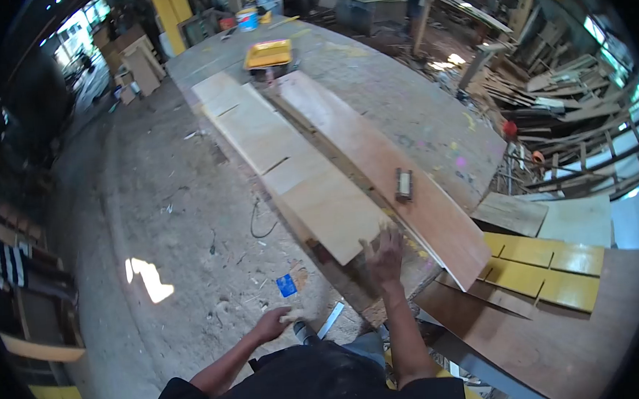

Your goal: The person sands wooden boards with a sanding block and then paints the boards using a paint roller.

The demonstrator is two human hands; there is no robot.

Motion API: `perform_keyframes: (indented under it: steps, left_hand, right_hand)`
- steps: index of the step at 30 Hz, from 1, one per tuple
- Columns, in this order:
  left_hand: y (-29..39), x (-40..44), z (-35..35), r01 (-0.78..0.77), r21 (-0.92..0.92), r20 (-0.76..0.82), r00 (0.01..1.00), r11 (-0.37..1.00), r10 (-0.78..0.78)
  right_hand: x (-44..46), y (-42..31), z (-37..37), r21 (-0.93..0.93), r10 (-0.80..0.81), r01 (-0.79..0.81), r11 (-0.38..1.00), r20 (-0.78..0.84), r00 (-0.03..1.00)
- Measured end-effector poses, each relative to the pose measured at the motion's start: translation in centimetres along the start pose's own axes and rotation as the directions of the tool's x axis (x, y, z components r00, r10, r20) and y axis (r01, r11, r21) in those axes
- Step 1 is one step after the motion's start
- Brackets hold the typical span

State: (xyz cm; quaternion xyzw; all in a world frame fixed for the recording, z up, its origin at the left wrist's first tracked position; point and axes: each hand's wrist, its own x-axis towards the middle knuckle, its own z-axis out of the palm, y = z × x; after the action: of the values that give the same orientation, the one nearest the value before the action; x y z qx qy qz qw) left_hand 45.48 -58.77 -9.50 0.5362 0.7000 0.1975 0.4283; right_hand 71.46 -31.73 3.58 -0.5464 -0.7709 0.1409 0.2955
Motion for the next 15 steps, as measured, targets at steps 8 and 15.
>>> perform_keyframes:
  steps: [8,15]
  left_hand:
    - [-14.7,-11.8,-9.0,0.241,-0.333,-0.389,0.846,0.912,-0.366]
    - [-16.0,-9.4,-8.7,0.322,-0.423,-0.404,0.770,0.847,-0.494]
  right_hand:
    - [6.9,0.3,7.8,-0.277,0.021,-0.032,0.960,-0.043,0.999]
    - [4.3,-2.0,9.7,-0.237,0.040,-0.048,0.970,-0.040,0.998]
